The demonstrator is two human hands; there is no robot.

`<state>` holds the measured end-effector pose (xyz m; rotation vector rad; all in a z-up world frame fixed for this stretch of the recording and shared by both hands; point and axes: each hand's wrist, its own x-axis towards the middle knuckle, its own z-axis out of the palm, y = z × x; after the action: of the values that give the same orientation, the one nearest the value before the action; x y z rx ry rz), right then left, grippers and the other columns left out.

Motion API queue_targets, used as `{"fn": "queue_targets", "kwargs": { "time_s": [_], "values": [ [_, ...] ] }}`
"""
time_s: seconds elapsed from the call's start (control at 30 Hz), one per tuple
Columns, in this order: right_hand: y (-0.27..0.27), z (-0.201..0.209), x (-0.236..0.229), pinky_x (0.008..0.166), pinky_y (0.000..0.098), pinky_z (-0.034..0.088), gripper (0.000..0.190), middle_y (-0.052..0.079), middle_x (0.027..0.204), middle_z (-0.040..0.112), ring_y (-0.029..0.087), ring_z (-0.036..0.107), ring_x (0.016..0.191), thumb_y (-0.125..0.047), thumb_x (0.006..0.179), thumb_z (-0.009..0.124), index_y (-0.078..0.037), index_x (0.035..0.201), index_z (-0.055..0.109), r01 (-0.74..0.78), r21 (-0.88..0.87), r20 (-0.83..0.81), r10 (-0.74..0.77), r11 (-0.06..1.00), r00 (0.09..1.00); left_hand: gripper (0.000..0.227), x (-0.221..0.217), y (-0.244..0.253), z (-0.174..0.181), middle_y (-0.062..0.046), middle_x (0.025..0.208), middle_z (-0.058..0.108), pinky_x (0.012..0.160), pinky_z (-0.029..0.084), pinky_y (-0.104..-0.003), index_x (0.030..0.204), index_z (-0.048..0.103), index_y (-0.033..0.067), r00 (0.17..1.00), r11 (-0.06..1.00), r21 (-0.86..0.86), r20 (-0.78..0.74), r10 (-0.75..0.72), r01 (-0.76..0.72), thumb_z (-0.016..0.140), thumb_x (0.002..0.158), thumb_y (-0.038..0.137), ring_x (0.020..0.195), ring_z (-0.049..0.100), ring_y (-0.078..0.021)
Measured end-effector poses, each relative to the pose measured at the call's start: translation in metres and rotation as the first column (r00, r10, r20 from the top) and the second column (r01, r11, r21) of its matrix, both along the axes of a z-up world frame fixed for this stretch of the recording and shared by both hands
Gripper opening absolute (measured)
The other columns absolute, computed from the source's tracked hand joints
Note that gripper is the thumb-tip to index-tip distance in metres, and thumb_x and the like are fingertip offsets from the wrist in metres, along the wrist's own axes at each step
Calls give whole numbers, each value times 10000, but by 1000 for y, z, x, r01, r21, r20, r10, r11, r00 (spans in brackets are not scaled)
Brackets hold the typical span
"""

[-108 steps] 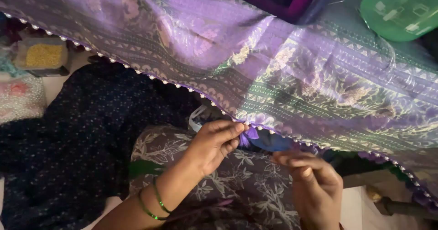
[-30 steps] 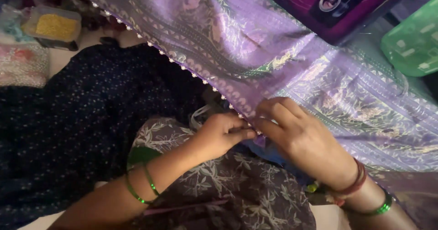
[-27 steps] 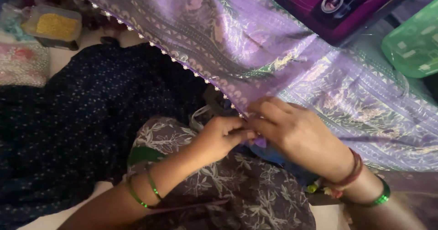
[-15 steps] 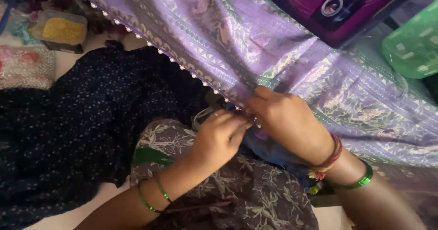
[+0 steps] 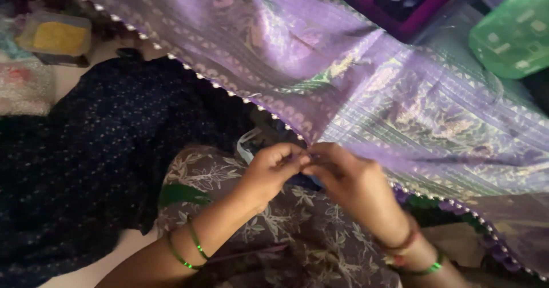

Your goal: The person is hand-crafting purple decorative tassels or fringes onto the edge of a fabric, using thread and a green tool.

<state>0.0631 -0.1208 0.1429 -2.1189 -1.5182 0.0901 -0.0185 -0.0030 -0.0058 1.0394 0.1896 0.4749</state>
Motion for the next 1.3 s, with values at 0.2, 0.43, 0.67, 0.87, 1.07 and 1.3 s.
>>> {"fn": "queue_targets", "kwargs": {
  "time_s": [0.2, 0.43, 0.67, 0.87, 1.07, 1.3],
  "values": [
    [-22, -38, 13, 511, 255, 544, 160, 54, 755, 775, 97, 715, 612, -66, 852, 785, -31, 998, 731, 214, 79, -319, -179, 974, 931, 177, 1, -8, -9, -46, 960, 728, 830, 527, -243, 1087, 714, -30, 994, 982, -188, 108, 11, 9, 715, 945, 75, 902, 663, -98],
    [-40, -37, 14, 596, 352, 559, 274, 93, 786, 705, 252, 712, 683, 40, 792, 733, -56, 1046, 773, -114, 30, 181, 107, 993, 978, 206, -5, -2, 1, -30, 926, 739, 813, 531, -247, 1095, 754, -9, 996, 995, -60, 48, 81, -78, 751, 920, 100, 868, 660, -98],
    [-14, 20, 6, 738, 349, 607, 372, 99, 1052, 698, 288, 737, 886, 57, 742, 670, -40, 1099, 704, -369, 31, 445, 317, 929, 837, 126, -22, 7, 36, -62, 890, 748, 797, 505, -329, 969, 785, 49, 895, 633, 649, 186, 406, -422, 801, 853, 93, 874, 659, -197],
    [41, 37, 10, 546, 371, 553, 155, 57, 892, 653, 222, 702, 687, -102, 831, 731, -88, 985, 742, -418, -214, 470, 468, 883, 748, 125, -24, 9, 40, -68, 857, 723, 771, 499, -359, 906, 734, 34, 867, 570, 681, 206, 454, -460, 808, 818, 83, 848, 654, -243],
    [59, 31, 10, 565, 404, 557, 203, 87, 863, 613, 286, 694, 698, -71, 753, 676, -78, 953, 708, -240, -282, 579, 365, 929, 729, 125, -44, 11, 80, -72, 837, 683, 762, 452, -471, 894, 714, 65, 692, -98, 835, 509, 512, -541, 723, 773, 31, 876, 637, -304],
    [15, 22, 13, 656, 330, 586, 205, 83, 960, 732, 230, 733, 769, -62, 856, 762, -76, 1057, 723, -269, 39, 360, 237, 962, 902, 74, -13, 7, 31, -53, 887, 706, 771, 514, -353, 949, 715, 54, 927, 746, 577, 55, 371, -333, 729, 877, 60, 853, 644, -205]
  ]
}}
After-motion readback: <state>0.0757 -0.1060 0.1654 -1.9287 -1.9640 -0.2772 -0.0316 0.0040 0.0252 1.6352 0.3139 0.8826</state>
